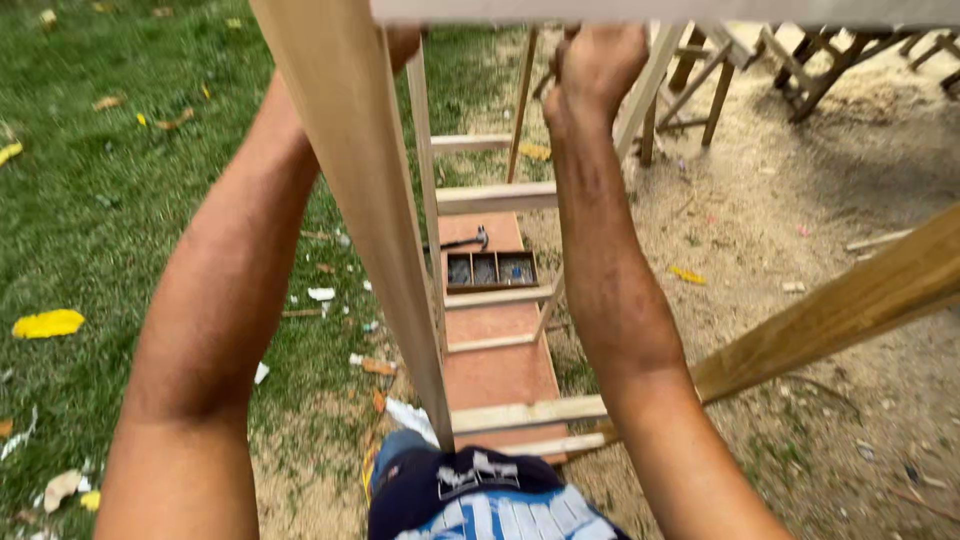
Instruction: The person measures and marks a plywood panel with a tape measure and pencil, saws the panel with a hand saw, then lifts the cut panel and positions it against a wooden frame structure.
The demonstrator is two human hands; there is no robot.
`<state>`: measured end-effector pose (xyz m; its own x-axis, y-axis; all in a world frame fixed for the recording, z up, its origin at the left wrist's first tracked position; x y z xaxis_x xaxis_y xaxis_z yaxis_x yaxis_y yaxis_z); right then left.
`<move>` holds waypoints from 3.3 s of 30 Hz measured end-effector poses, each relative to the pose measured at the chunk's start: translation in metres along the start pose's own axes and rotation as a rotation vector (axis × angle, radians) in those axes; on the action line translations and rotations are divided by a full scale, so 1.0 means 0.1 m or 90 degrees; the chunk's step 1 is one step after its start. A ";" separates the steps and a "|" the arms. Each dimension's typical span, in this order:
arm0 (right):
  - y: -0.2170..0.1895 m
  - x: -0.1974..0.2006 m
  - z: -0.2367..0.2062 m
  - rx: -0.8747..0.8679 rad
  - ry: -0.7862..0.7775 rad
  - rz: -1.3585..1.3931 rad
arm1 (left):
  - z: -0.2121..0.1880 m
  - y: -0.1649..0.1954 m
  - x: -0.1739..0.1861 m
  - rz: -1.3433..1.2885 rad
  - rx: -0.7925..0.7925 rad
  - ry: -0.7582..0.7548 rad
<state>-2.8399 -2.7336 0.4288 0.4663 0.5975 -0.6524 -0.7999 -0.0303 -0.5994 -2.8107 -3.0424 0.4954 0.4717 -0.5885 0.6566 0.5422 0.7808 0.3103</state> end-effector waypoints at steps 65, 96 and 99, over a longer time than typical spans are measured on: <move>-0.49 -0.37 1.10 -0.061 0.042 0.109 | 1.45 -0.01 0.11 0.147 -0.044 0.116; -0.25 -1.47 -0.18 -0.236 -0.215 0.044 | 1.59 -0.17 -0.04 0.108 -0.015 0.092; -0.23 -1.58 -0.27 -0.238 -0.239 0.013 | 1.57 -0.15 -0.05 0.125 -0.016 0.106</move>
<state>-2.8848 -2.8489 0.5330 0.2299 0.8371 -0.4964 -0.5862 -0.2880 -0.7572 -2.9304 -3.0180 0.5955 0.6769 -0.4538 0.5796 0.4447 0.8795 0.1693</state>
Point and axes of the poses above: each hand's wrist, its own z-axis towards the middle knuckle, its own x-axis out of the back of the hand, y = z × x, the point moved 3 cm from there along z, towards the middle knuckle, and after that the axes turned 11 degrees about x, right-handed, at the moved point
